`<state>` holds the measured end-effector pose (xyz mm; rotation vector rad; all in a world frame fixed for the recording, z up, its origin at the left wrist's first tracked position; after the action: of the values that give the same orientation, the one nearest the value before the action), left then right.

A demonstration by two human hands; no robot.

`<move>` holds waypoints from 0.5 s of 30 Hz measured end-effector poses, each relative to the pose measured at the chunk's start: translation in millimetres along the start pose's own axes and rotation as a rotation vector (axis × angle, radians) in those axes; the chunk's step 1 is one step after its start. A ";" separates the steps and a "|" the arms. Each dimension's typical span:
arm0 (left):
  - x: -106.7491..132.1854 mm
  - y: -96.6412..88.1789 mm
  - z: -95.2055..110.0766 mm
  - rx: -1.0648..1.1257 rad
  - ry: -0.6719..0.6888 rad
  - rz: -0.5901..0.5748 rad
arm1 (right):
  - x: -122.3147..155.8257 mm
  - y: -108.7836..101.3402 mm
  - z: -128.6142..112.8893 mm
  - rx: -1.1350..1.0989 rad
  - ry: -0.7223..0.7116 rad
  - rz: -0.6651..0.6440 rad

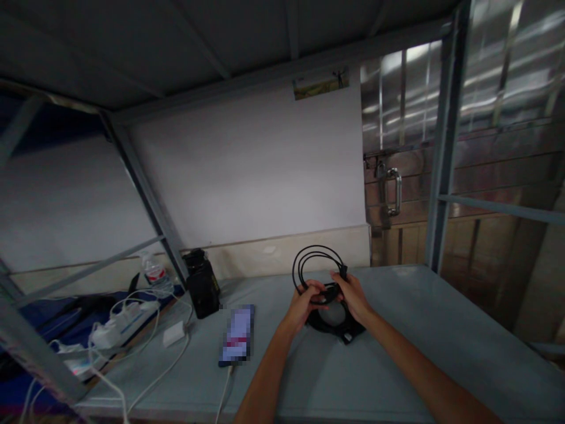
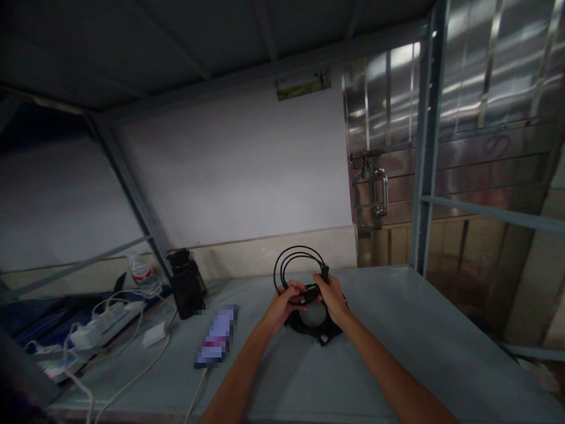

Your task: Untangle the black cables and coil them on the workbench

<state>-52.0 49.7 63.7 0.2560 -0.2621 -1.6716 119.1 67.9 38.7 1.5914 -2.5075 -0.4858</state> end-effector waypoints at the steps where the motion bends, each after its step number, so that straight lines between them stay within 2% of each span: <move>1: 0.0 0.1 0.1 0.001 0.001 -0.002 | 0.4 0.4 0.2 0.006 0.002 -0.006; 8: 1.5 1.1 3.4 0.015 0.030 -0.009 | 4.5 4.6 -0.2 0.015 0.006 -0.052; 15: -2.8 -1.4 -3.7 -0.033 0.028 0.006 | 1.0 3.4 4.9 0.028 -0.015 -0.063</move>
<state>-51.8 52.5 59.7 0.2536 -0.2146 -1.6634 114.4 69.4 35.2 1.6870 -2.4927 -0.4741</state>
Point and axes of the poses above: each hand's wrist, its own x-axis away from the middle knuckle, its own y-axis out of the palm, z = x × y, the point moved 6 cm from there along -x, towards the middle knuckle, and after that the axes turned 13 degrees about z, right-handed, at the moved point
